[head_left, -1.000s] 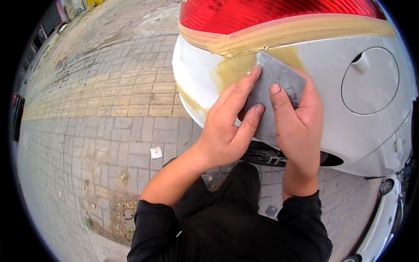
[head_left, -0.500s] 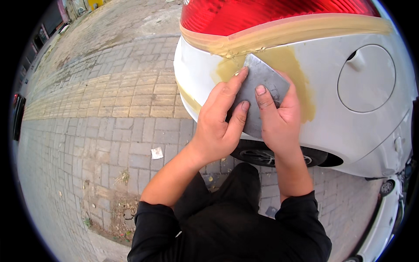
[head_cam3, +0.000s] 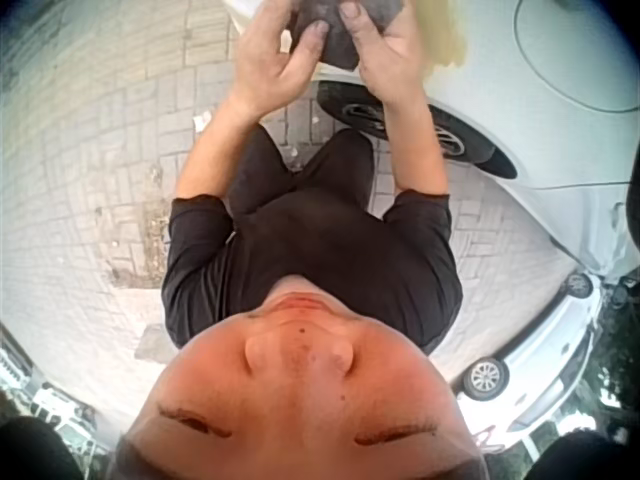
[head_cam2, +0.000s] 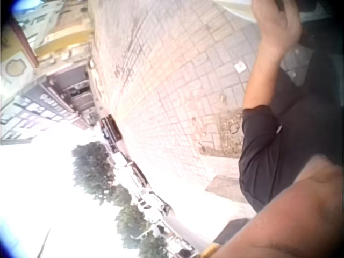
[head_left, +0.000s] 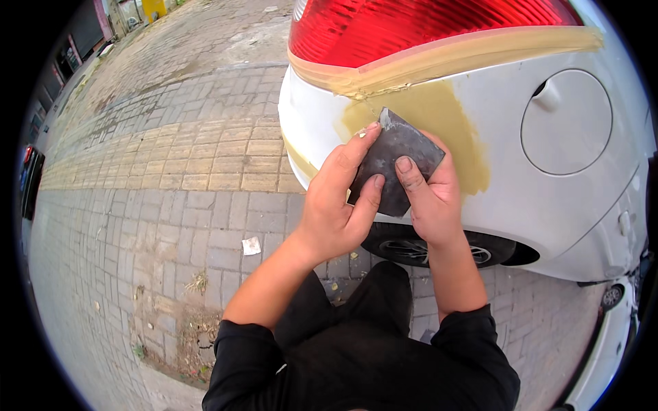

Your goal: The person applies a beige body filler to the rear bumper of a white car using a metal scraper. They spread the filler over a damaged area and smooth the surface, occasionally touching the car with their hand to check the application.

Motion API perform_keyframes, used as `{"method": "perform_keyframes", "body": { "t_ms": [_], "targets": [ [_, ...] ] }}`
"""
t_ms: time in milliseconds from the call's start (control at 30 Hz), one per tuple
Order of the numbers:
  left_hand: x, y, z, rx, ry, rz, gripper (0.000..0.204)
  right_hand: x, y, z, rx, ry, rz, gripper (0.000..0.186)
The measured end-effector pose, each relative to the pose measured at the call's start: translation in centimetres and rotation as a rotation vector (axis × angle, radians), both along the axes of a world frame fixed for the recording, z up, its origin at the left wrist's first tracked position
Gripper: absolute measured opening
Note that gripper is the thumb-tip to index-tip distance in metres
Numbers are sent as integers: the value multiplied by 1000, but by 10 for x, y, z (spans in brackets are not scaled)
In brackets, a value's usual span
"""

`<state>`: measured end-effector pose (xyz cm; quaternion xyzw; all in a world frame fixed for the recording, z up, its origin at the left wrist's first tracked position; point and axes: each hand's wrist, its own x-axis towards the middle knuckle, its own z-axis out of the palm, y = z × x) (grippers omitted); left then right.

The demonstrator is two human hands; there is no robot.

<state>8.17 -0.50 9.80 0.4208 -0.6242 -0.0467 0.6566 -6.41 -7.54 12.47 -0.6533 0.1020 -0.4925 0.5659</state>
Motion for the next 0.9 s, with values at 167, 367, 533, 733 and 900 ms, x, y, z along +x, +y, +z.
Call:
{"method": "perform_keyframes", "body": {
  "t_ms": [167, 367, 533, 733, 900],
  "targets": [
    [4, -14, 18, 20, 62, 14, 52, 3, 3, -2, -9, -19, -148, 41],
    [-2, -11, 12, 80, 68, 73, 46, 18, 8, 2, -24, 34, -231, 37],
    [1, -11, 10, 58, 47, 116, 48, 25, 12, 5, -16, 29, -219, 36],
    [6, -15, 11, 25, 21, 140, 47, 34, 6, -9, -92, 6, -284, 40],
    [8, -17, 8, 83, 136, 20, 45, 37, 12, -5, -224, 155, -397, 42]
  ]
}}
